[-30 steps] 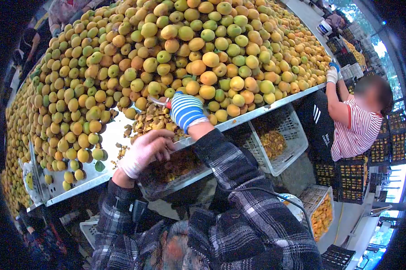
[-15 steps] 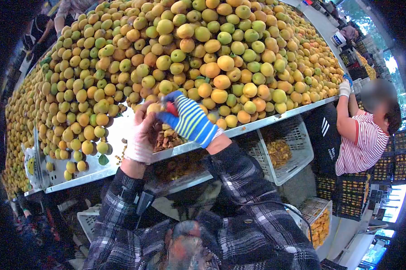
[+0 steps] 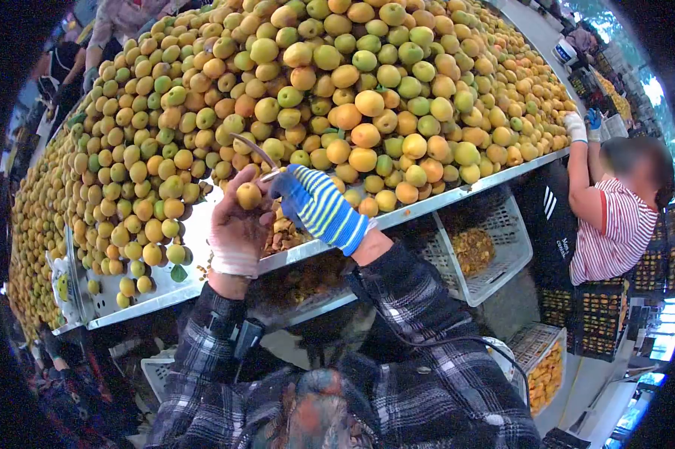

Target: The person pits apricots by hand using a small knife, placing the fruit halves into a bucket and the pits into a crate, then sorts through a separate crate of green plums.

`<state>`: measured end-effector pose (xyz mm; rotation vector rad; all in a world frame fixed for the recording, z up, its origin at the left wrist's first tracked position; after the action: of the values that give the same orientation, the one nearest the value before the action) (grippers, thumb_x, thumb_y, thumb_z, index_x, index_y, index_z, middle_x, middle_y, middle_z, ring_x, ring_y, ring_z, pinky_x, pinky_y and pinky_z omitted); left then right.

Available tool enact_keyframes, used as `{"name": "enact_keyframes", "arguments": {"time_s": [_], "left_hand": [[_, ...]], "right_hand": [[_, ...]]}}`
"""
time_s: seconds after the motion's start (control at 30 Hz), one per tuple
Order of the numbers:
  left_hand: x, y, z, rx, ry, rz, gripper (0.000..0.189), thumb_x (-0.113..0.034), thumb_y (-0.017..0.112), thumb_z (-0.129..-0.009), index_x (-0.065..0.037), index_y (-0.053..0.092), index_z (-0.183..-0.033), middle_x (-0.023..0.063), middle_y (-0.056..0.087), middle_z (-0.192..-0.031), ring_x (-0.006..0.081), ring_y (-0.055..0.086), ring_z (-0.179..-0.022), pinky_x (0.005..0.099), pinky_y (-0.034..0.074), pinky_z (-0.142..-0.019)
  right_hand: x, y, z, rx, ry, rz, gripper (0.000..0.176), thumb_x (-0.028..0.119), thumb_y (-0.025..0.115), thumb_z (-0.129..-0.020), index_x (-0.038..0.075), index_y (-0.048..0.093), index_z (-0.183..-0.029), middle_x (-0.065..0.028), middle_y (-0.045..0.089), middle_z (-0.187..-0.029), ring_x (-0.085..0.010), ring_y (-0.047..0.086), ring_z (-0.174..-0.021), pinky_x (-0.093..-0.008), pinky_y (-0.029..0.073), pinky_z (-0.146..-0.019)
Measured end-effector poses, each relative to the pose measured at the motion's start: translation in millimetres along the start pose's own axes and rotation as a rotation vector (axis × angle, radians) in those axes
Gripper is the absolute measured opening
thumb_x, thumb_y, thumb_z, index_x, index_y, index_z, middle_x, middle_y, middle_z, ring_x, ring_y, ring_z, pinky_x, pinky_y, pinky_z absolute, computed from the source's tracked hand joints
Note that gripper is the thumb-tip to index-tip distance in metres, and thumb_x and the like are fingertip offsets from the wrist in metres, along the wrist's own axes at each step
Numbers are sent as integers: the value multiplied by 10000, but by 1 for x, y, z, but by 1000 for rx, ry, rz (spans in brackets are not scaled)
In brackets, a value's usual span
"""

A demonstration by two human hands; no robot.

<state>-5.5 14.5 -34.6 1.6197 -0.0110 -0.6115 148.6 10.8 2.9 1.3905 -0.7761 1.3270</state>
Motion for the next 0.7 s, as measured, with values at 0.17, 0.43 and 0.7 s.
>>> {"name": "enact_keyframes", "arguments": {"time_s": [0.17,0.43,0.7], "left_hand": [[11,10,1,-125,83,-199,453,-189,554,-843,-75,458,-1271,55,544,-1103,148,533,-995,258,444,-781],[11,10,0,-127,148,-328,326,-142,507,-852,-87,461,-1169,34,541,-1077,129,522,-940,239,420,-793],[12,18,3,-221,224,-579,352,-101,458,-837,-61,436,-1186,31,515,-1020,94,461,-820,216,383,-755]], "right_hand": [[-16,5,-4,-62,-744,873,186,116,537,-900,-4,564,-1039,-128,616,-869,-290,622,-784,-374,503,-654],[-15,9,-8,-256,-521,763,346,311,521,-939,-18,577,-847,-239,593,-693,-416,592,-684,-471,451,-561],[-24,18,-8,-271,-375,673,369,332,493,-950,-13,579,-854,-261,595,-704,-424,593,-687,-466,457,-572]]}}
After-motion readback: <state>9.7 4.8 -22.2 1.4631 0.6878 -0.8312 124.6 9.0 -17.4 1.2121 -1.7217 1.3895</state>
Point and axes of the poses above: each hand's wrist, its own z-axis away from the middle knuckle, its own y-axis out of the palm, x = y × z, the point moved 3 cm from there along -z, towards the middle knuckle
